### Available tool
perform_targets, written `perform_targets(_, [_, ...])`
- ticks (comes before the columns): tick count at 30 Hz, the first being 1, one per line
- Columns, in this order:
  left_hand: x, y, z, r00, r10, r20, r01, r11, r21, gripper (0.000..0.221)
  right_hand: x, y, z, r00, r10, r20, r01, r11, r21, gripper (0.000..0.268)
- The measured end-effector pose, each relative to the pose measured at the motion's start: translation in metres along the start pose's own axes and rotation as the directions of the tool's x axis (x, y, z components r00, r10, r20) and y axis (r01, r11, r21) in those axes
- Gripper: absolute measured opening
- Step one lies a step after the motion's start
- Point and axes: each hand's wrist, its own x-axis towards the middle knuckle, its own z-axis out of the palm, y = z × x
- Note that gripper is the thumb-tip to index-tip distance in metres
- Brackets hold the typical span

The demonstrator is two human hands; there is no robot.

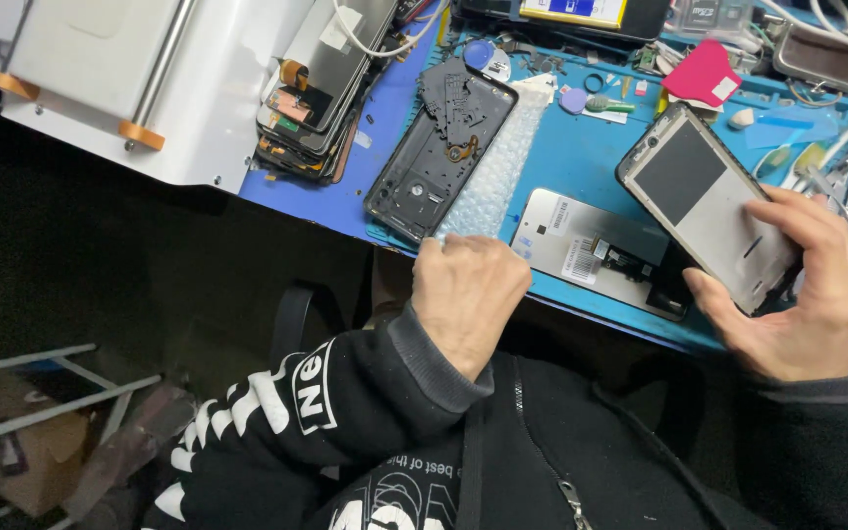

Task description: The person works at a phone repair bench, using a metal pry tool to work along the edge of a disassembled smartphone screen assembly. They then open a tube of adhesive and squeeze a bead of glue around the frame of the phone, moving the tube along the edges.

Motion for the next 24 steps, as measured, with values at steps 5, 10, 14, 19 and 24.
perform_targets(5, [-0.003, 0.005, 0.0, 0.997, 0.064, -0.052, -0.059, 0.995, 0.085, 0.007, 0.001, -0.001, -0.002, 0.999, -0.01, 0.031, 0.012, 0.999, -0.038, 0.066])
perform_targets(10, [-0.005, -0.008, -0.014, 0.983, 0.117, -0.141, -0.108, 0.991, 0.075, 0.007, -0.005, 0.006, 0.002, 0.998, 0.061, -0.008, -0.06, 0.995, 0.083, 0.062])
perform_targets(14, [-0.006, -0.021, -0.031, 0.984, 0.05, -0.169, -0.069, 0.992, -0.108, 0.01, -0.012, 0.013, 0.004, 0.992, 0.126, 0.002, -0.126, 0.99, 0.065, 0.065])
perform_targets(19, [-0.012, -0.025, -0.044, 0.985, 0.014, -0.172, -0.059, 0.964, -0.258, 0.014, -0.012, 0.013, 0.005, 0.997, 0.083, -0.003, -0.082, 0.995, 0.057, 0.064])
perform_targets(24, [-0.016, -0.026, -0.058, 0.981, 0.001, -0.194, -0.064, 0.946, -0.319, 0.015, -0.008, 0.007, 0.004, 0.995, 0.096, -0.006, -0.095, 0.992, 0.079, 0.062])
